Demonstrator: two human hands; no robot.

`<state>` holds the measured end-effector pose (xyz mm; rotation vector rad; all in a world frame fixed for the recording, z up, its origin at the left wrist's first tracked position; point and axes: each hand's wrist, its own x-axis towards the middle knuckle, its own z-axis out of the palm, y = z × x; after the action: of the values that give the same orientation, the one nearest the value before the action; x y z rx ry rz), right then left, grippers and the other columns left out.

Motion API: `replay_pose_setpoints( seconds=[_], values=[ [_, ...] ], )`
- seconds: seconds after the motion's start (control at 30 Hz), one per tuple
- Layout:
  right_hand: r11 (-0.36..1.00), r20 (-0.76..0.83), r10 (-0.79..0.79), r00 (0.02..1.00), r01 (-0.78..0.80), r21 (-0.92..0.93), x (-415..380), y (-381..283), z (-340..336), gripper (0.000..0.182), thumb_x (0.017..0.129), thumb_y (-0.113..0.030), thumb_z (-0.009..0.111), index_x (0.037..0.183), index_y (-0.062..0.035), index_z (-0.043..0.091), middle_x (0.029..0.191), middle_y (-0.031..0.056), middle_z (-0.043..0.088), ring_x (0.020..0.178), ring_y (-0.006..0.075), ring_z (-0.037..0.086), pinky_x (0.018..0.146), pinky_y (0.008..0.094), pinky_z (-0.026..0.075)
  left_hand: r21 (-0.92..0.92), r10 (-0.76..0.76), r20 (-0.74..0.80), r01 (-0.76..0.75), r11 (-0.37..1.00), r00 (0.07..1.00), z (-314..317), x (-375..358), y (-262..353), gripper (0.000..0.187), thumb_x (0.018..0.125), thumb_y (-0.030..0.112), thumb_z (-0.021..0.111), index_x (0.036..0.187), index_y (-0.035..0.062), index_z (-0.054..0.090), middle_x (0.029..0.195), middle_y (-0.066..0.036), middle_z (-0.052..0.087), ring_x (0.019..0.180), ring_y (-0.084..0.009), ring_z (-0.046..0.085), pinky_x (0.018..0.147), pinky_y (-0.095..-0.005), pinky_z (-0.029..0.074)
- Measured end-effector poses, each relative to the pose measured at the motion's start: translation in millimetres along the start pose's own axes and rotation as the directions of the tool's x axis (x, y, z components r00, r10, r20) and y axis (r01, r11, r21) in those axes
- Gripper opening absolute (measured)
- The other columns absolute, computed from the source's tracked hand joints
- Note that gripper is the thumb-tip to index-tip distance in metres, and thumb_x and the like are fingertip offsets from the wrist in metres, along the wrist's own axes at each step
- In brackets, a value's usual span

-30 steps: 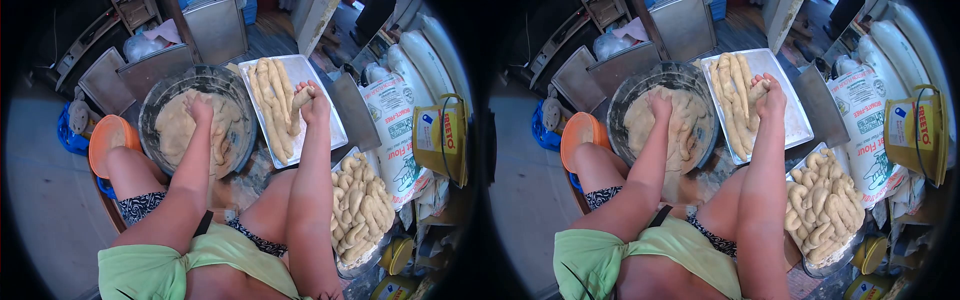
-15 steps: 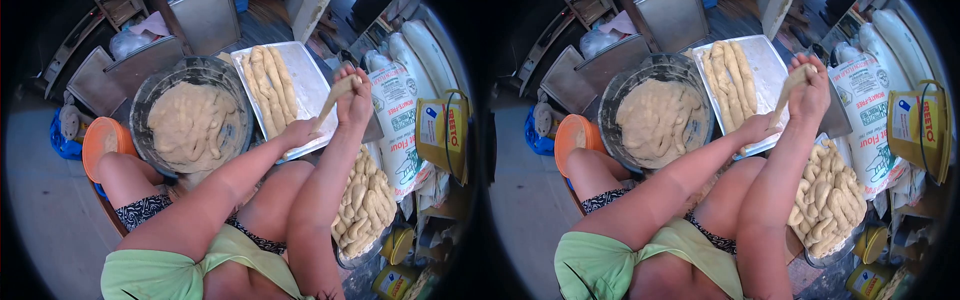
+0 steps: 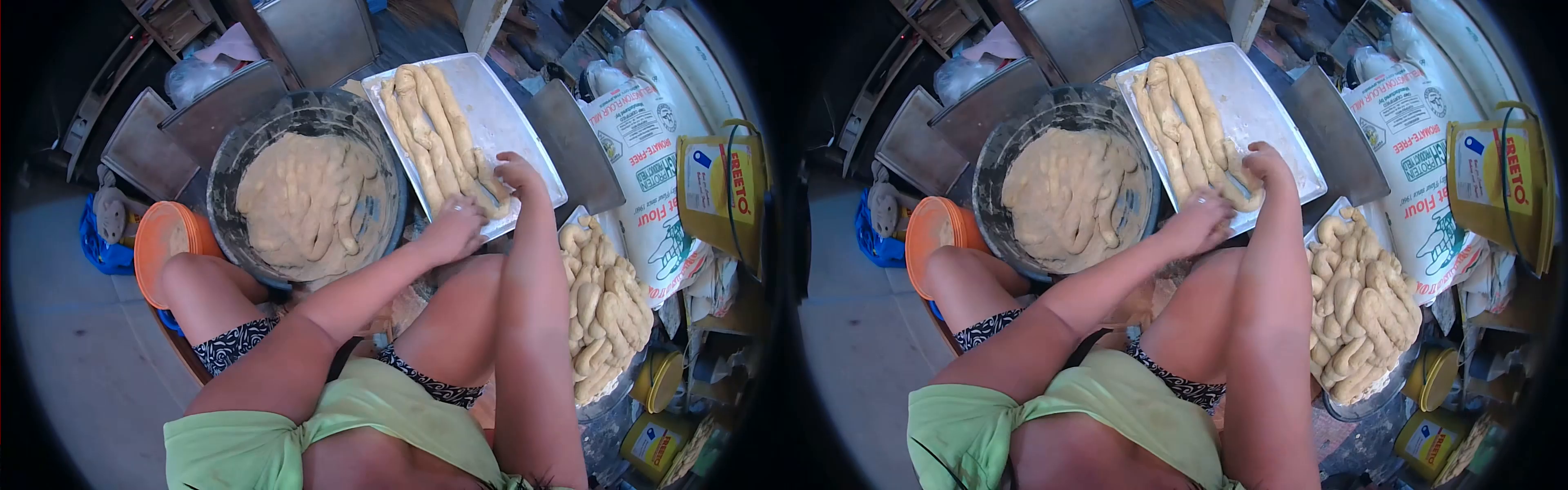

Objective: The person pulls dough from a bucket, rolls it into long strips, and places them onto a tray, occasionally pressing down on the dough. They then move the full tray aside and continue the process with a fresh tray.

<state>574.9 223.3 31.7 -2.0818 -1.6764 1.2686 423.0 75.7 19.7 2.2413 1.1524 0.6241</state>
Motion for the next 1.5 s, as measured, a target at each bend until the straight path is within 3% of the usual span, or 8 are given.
replay_pose_setpoints(
  seconds=[0.2,0.3,0.4,0.67,0.87,1.1,1.17,1.5],
  values=[
    [0.962,0.405,0.236,0.883,-0.155,-0.223,-11,-4,-3,0.05,0.069,-0.008,0.062,0.117,-0.0145,0.053,0.1,0.0085,0.055,0.092,0.0225,0.055,0.07,0.037,0.049,-0.143,-0.443,-0.487,0.432,0.891,0.753,-8,-34,-37,0.058,0.084,0.031,0.058,0.128,-0.0019,0.039,0.138,-0.029,0.027,0.131,-0.0398,0.023,0.107,-0.0446,0.02],
    [0.93,0.438,0.286,0.852,-0.136,-0.342,-15,-4,-1,0.048,0.068,-0.008,0.063,0.115,-0.0127,0.052,0.097,0.0054,0.053,0.088,0.0201,0.054,0.067,0.0353,0.049,-0.348,-0.49,-0.324,0.38,0.857,0.809,-7,-41,-46,0.067,0.087,0.035,0.053,0.136,-0.002,0.027,0.141,-0.03,0.019,0.133,-0.0409,0.018,0.108,-0.0434,0.017],
    [0.998,0.078,-0.006,0.997,0.001,0.069,-22,3,7,0.043,0.066,-0.007,0.064,0.108,-0.0112,0.054,0.094,0.0019,0.052,0.085,0.0166,0.054,0.065,0.0337,0.049,-0.373,-0.466,-0.317,0.343,0.862,0.826,-1,-38,-44,0.071,0.087,0.039,0.051,0.136,-0.0052,0.025,0.142,-0.03,0.018,0.132,-0.0436,0.019,0.108,-0.043,0.019],
    [0.998,0.29,0.057,0.955,-0.049,-0.033,-23,-8,6,0.05,0.068,-0.01,0.063,0.115,-0.0106,0.05,0.095,0.0049,0.054,0.087,0.0179,0.053,0.072,0.034,0.047,-0.263,-0.528,-0.463,0.459,0.849,0.712,2,-22,-68,0.068,0.087,0.036,0.051,0.135,-0.0051,0.026,0.143,-0.025,0.02,0.134,-0.0388,0.019,0.107,-0.0412,0.022],
    [0.978,-0.061,-0.203,0.977,0.198,-0.072,-15,-31,9,0.052,0.066,-0.016,0.064,0.116,-0.0052,0.051,0.097,0.0104,0.057,0.091,0.0235,0.055,0.08,0.034,0.044,-0.163,-0.469,-0.651,0.494,0.854,0.597,-41,-1,-112,0.019,0.077,0.014,0.057,0.09,0.0039,0.066,0.102,-0.014,0.055,0.098,-0.0305,0.052,0.09,-0.0441,0.037],
    [0.896,-0.137,-0.422,0.896,0.389,-0.213,-1,-61,18,0.049,0.066,-0.018,0.065,0.111,-0.0027,0.056,0.099,0.0171,0.061,0.093,0.0289,0.059,0.082,0.0363,0.045,0.238,-0.339,-0.576,0.549,0.801,0.744,-48,-1,-126,0.013,0.078,0.015,0.054,0.071,0.0075,0.062,0.089,-0.012,0.057,0.087,-0.0295,0.054,0.074,-0.0437,0.041],
    [0.799,-0.181,-0.589,0.788,0.535,-0.274,-14,-86,25,0.042,0.07,-0.015,0.062,0.11,-0.0023,0.056,0.101,0.0203,0.06,0.095,0.0313,0.059,0.084,0.0374,0.046,-0.151,-0.471,-0.657,0.51,0.847,0.588,-55,-17,-124,0.017,0.085,0.017,0.049,0.078,0.0042,0.058,0.09,-0.016,0.056,0.088,-0.0345,0.053,0.078,-0.0455,0.041],
    [0.638,0.313,-0.653,0.69,0.724,-0.263,-76,-158,158,0.033,0.077,-0.015,0.057,0.108,-0.0056,0.056,0.101,0.0172,0.06,0.097,0.0321,0.057,0.085,0.0383,0.044,-0.511,-0.899,-0.437,0.809,0.29,0.046,-68,-227,-264,0.022,0.084,0.022,0.051,0.086,0.0007,0.056,0.086,-0.023,0.06,0.087,-0.0396,0.056,0.077,-0.0441,0.043]
  ],
)
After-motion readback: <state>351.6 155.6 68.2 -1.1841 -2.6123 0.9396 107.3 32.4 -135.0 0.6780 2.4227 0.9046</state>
